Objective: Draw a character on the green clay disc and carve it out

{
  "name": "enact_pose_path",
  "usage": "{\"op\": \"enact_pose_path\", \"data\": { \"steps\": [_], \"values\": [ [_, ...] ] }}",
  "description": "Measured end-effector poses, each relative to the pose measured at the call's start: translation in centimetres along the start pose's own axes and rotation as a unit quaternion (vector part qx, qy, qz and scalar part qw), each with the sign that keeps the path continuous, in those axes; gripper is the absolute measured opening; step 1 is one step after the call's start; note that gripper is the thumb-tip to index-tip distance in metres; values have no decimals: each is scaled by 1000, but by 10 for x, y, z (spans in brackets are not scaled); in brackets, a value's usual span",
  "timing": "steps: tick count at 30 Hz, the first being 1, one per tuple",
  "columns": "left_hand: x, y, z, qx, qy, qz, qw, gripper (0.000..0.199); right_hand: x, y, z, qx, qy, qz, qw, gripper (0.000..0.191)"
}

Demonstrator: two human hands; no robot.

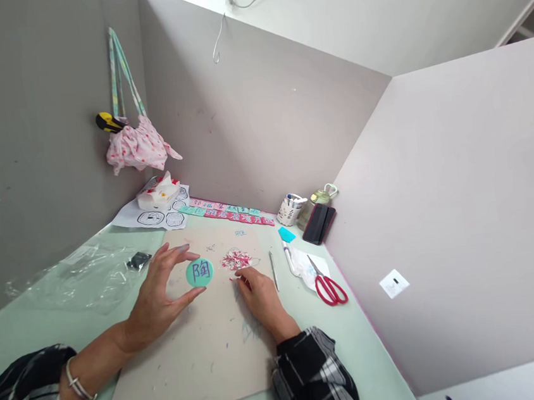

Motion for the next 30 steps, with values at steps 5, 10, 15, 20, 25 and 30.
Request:
{"op": "enact_pose_path", "data": {
  "steps": [5, 10, 15, 20, 25, 30],
  "values": [
    [4, 0, -1, 0, 24, -32, 999, 69, 0, 0, 0, 5, 5, -5, 1000, 21],
    [8, -3, -2, 7, 105, -105, 989, 59, 0, -1, 0, 5, 11, -10, 1000, 21],
    [17, -5, -2, 33, 275, -244, 929, 69, -1, -1, 0, 1, 18, -12, 1000, 20],
    [30, -6, 1, 120, 403, -449, 788, 55, 3, 1, 1, 1, 25, -10, 1000, 19],
    [30, -5, 4, 118, 433, -572, 687, 48, 6, 4, 1, 0, 30, -12, 999, 17],
    [28, -6, 4, 97, 448, -620, 637, 40, 8, 4, 2, 1, 39, -15, 999, 15]
  ]
}}
Point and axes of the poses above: each hand's wrist, its own z-axis towards the middle knuckle, its own y-axis out of the back of the hand, x = y × z, the point moved 3 cm from there along z, towards the middle knuckle, and after that the axes turned 1 degree about y, right-handed, at the moved point
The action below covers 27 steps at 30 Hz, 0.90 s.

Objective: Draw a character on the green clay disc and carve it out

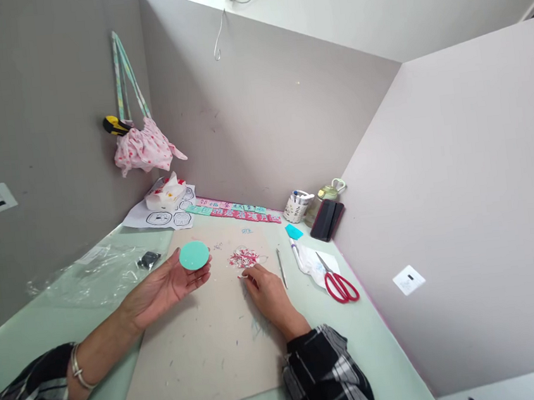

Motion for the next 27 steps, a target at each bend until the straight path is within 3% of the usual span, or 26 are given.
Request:
{"op": "enact_pose_path", "data": {
  "steps": [6, 9, 13, 19, 27],
  "values": [
    [1, 3, 1, 1, 8, -31, 999, 34, -1, 0, 0, -29, 7, -7, 1000, 18],
    [4, 4, 1, 1, 7, -31, 999, 32, 6, 2, -2, -78, 1, -14, 997, 34],
    [11, 3, 0, 5, 6, -14, 1000, 27, 34, 1, -6, -119, 35, -21, 992, 55],
    [22, 6, 3, 21, 14, 13, 1000, 20, 68, -7, -10, -74, 135, -31, 988, 45],
    [28, 13, 5, -8, 9, 17, 1000, 17, 70, -14, -11, -30, 136, -16, 990, 46]
  ]
}}
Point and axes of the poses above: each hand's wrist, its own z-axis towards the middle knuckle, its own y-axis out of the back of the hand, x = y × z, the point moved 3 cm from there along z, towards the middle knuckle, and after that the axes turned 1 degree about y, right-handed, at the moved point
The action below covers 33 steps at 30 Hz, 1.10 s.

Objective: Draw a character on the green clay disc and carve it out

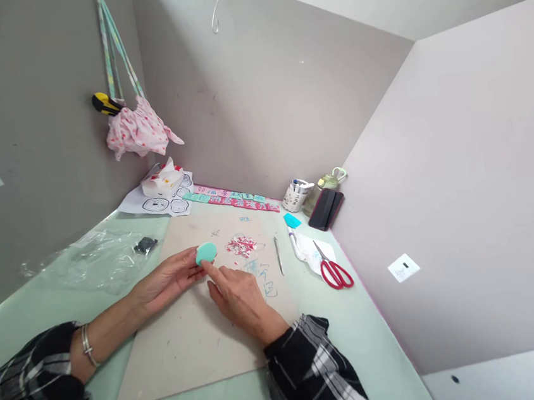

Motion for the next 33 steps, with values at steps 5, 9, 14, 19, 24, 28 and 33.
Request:
{"op": "enact_pose_path", "data": {
  "steps": [5, 9, 14, 19, 24, 28, 33],
  "values": [
    [-2, 5, 0, -41, -11, -4, 999, 13, -5, -4, 1, 47, -39, 62, 996, 43],
    [-12, 13, 2, -100, -33, -19, 994, 14, -3, 6, 1, 118, -41, 162, 979, 39],
    [-21, 17, 4, -155, -43, -15, 987, 19, 18, -2, 2, 251, 43, 306, 917, 38],
    [-24, 19, 1, -200, -57, 59, 976, 21, -34, -9, 7, 97, -168, 201, 960, 37],
    [-31, 28, -4, -283, -107, 180, 936, 31, -97, 31, -16, 19, -324, -28, 945, 34],
    [-24, 29, -1, -290, -97, 266, 914, 31, -104, 43, -31, 56, -361, -135, 921, 32],
    [-13, 29, 6, -271, -106, 340, 894, 30, -94, 37, -31, 115, -356, -204, 905, 31]
  ]
}}
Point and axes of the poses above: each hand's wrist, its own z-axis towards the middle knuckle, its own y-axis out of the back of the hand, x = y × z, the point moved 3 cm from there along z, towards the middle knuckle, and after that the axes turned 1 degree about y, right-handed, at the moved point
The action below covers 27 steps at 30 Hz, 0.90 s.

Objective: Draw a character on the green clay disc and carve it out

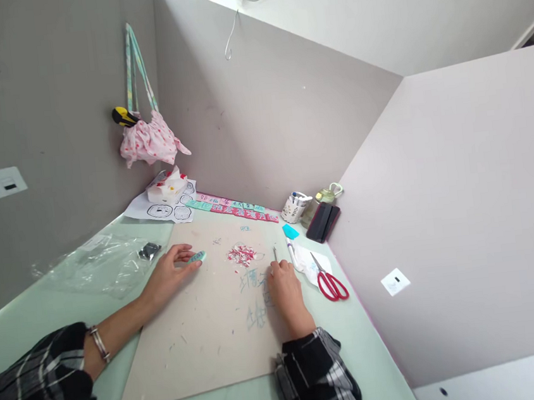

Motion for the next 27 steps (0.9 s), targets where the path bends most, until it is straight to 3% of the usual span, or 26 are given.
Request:
{"op": "enact_pose_path", "data": {
  "steps": [8, 20, 24, 27],
  "values": [
    [5, 3, 1, 17, -32, 35, 999, 31, 3, 0, 0, 33, -9, -58, 998, 34],
    [1, 4, 3, 50, -47, 13, 998, 34, -19, 9, -5, 68, -8, -16, 998, 32],
    [-1, 4, 1, 49, -28, 1, 998, 34, -15, 24, -4, 14, -2, 4, 1000, 26],
    [-3, 5, 3, 43, -9, -18, 999, 33, 21, 36, -15, -54, 65, 38, 996, 27]
  ]
}}
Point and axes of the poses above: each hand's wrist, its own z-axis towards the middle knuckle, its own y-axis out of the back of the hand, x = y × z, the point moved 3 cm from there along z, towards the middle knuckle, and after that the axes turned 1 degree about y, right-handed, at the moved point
